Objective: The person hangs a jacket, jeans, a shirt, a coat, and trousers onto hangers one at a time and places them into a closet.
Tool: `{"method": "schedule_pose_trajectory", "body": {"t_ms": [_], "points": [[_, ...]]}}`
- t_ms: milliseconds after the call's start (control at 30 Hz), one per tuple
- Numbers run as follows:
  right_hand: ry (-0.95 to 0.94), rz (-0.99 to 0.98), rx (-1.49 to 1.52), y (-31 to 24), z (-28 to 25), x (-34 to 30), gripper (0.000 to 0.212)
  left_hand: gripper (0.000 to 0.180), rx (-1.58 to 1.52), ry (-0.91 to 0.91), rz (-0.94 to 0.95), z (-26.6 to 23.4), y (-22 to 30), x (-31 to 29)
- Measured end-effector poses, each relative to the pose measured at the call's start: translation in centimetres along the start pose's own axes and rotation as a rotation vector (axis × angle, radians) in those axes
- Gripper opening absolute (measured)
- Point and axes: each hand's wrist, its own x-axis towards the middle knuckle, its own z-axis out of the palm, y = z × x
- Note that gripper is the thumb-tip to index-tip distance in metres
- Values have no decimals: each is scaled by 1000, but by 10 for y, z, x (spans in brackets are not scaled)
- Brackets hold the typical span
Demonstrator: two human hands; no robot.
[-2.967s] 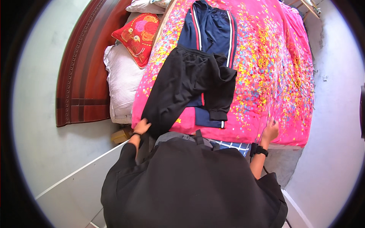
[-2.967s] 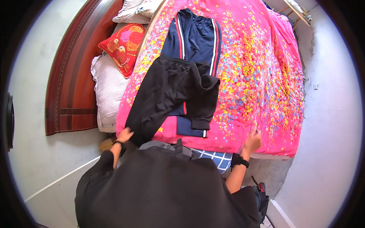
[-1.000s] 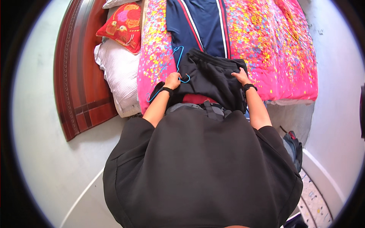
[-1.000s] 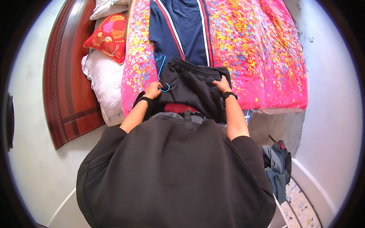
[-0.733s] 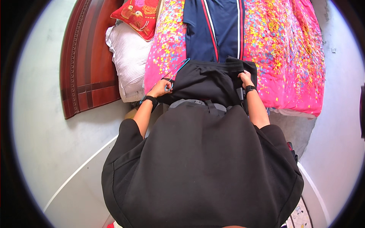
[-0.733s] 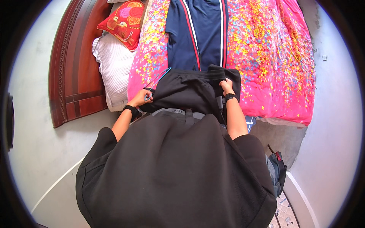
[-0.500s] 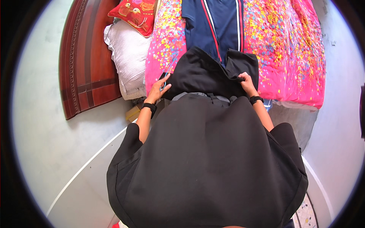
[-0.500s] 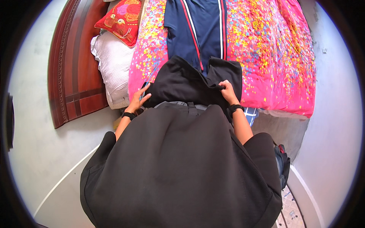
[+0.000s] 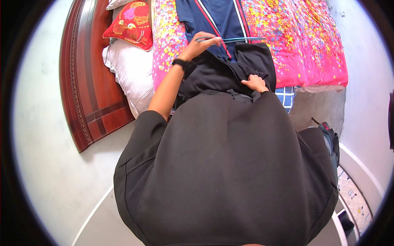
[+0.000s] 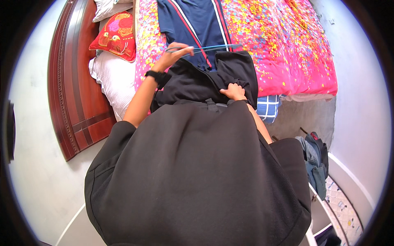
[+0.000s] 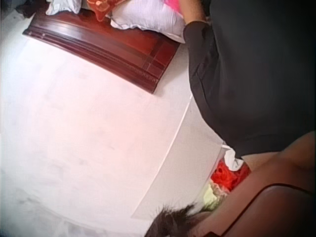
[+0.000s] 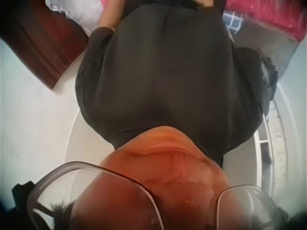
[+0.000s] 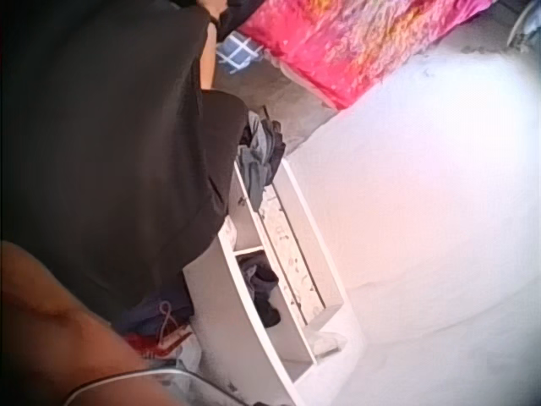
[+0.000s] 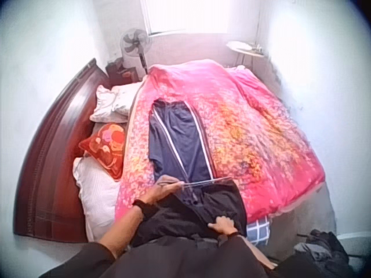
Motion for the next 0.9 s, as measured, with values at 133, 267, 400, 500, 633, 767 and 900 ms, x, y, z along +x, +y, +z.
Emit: {"method": "schedule_pose_trajectory", "body": {"t_ms": [133, 267, 400, 500, 633, 767, 900], "points": [[142, 73, 196, 5, 0, -4, 40, 25, -299, -304, 4, 23, 35, 44], [372, 139, 451, 16, -3, 11, 35, 26, -403, -474, 6, 39, 63, 75], [589, -17, 786, 23, -38, 18, 42, 31, -649, -547, 89, 45, 101, 84], [677, -181, 993, 15, -73, -3, 34, 32, -784, -605, 179, 41, 120, 95], [773, -182, 952, 2, -112, -41, 31, 33, -1037, -703, 256, 50, 151, 106], [733, -373, 1240, -1, -130, -51, 23, 34, -821, -678, 195, 67, 159, 110], [654, -439, 1810, 15, -148, -60, 26, 43, -489, -650, 274, 60, 135, 109]]}}
